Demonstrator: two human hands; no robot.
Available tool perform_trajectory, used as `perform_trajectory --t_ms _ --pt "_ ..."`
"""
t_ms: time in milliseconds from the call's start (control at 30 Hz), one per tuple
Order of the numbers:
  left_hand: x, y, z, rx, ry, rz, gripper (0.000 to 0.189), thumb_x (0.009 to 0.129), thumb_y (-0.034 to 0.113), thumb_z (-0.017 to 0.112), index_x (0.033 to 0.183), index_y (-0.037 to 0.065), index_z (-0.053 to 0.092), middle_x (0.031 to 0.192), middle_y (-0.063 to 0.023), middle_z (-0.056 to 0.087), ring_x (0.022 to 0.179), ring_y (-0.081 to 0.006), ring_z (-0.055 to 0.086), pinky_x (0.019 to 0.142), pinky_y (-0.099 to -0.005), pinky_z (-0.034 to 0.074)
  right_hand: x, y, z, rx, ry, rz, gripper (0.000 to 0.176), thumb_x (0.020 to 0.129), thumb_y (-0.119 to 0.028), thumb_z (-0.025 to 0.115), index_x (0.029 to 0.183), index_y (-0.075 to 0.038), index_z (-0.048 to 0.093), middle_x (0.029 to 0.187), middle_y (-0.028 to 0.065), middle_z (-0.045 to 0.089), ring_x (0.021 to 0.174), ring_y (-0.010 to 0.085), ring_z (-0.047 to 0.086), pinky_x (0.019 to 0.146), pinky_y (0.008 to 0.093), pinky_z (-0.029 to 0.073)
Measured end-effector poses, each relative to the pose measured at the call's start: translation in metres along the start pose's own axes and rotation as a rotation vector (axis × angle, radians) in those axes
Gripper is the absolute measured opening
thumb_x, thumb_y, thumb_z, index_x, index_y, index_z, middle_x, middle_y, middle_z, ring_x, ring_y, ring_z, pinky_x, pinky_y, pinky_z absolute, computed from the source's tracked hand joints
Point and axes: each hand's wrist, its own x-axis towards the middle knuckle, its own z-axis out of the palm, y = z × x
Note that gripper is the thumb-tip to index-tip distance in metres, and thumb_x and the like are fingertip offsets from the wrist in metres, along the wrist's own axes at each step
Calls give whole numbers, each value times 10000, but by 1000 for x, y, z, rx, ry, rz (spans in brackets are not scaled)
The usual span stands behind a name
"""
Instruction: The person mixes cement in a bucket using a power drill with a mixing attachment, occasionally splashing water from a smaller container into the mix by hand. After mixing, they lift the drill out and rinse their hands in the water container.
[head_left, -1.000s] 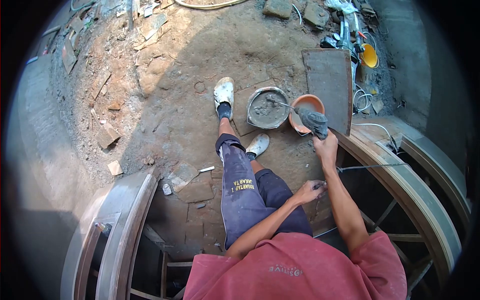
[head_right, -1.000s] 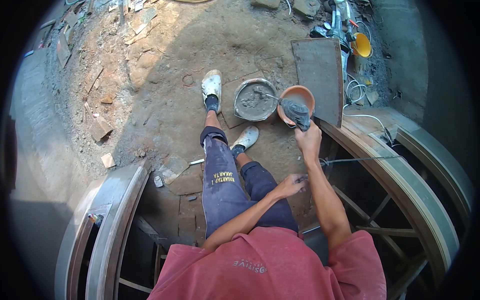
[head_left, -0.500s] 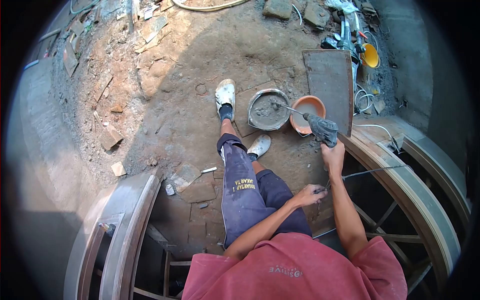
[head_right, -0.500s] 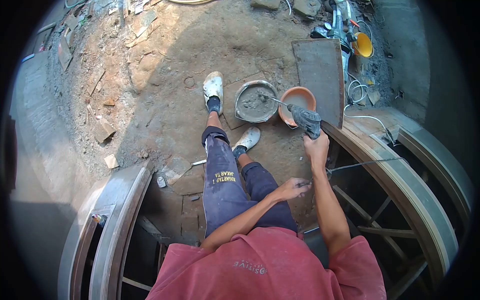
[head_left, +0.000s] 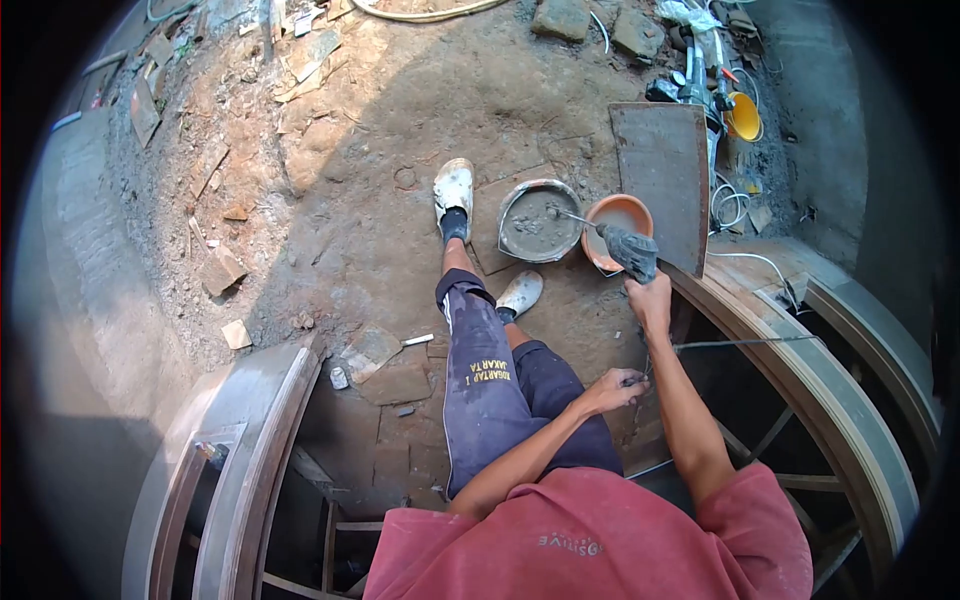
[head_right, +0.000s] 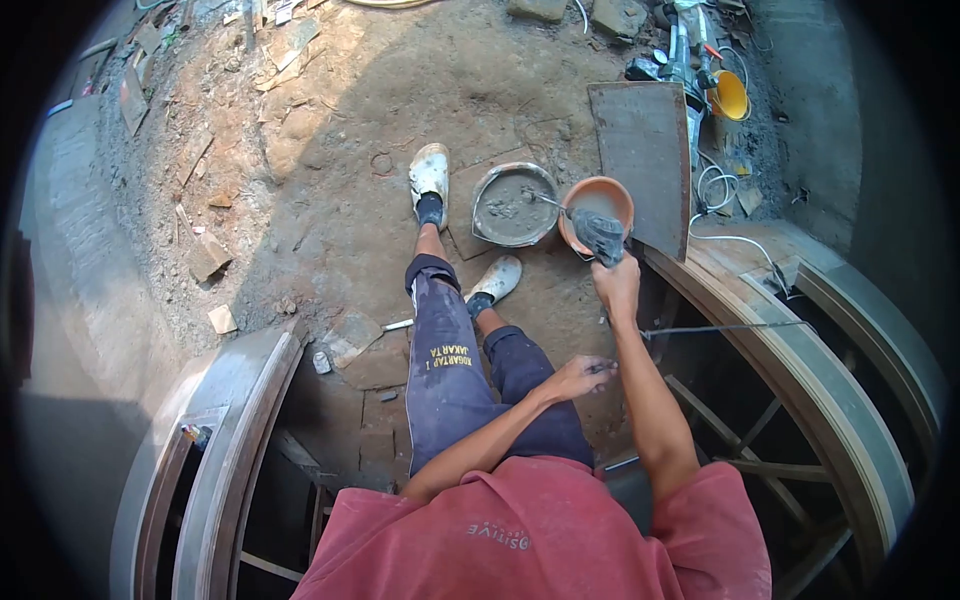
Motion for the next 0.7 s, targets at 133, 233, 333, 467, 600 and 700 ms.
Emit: perform_trajectory --t_ms 133,233,333,467,600,700 --pt "-3 2 3 52 -19 -19 552 920 385 661 1261 -44 596 922 -79 680 759 -134 631 666 -280 519 30 2 6 25 -162 109 161 731 -101 694 812 31 650 573 65 607 463 121 563 441 300 419" --pt "-8 5 -2 108 38 43 533 908 365 672 1202 -76 618 886 -84 677 701 -134 619 628 -278 511 -5 -19 -28 -3 -118 9 170 727 -104 679 828 32 669 639 114 644 564 172 613 557 329 465" --pt "-4 -2 0 41 55 23 556 899 379 679 1211 -76 615 885 -89 680 698 -137 622 635 -277 515 -56 -35 -67 -39 -144 -77 198 730 -119 673 856 34 669 732 182 681 700 266 682 683 384 510" --pt "4 -6 1 -3 25 -22 539 905 348 683 1256 -52 597 898 -53 660 738 -112 604 657 -253 493 -17 -24 -32 -149 -200 -172 257 733 -110 676 946 33 666 853 264 681 868 413 677 773 451 510" --pt "-3 -8 -4 29 18 -31 522 905 345 684 1241 -47 605 897 -47 657 737 -108 600 651 -254 491 9 -28 -2 -241 -259 -143 322 742 -115 669 1049 -20 671 936 301 644 983 458 606 843 486 497" --pt "-9 -3 -8 113 30 1 535 908 364 677 1238 -51 604 903 -46 657 745 -115 601 647 -259 493 -19 -35 -28 -221 -246 -239 358 722 -97 672 1073 -30 665 931 298 647 979 460 604 841 498 493"
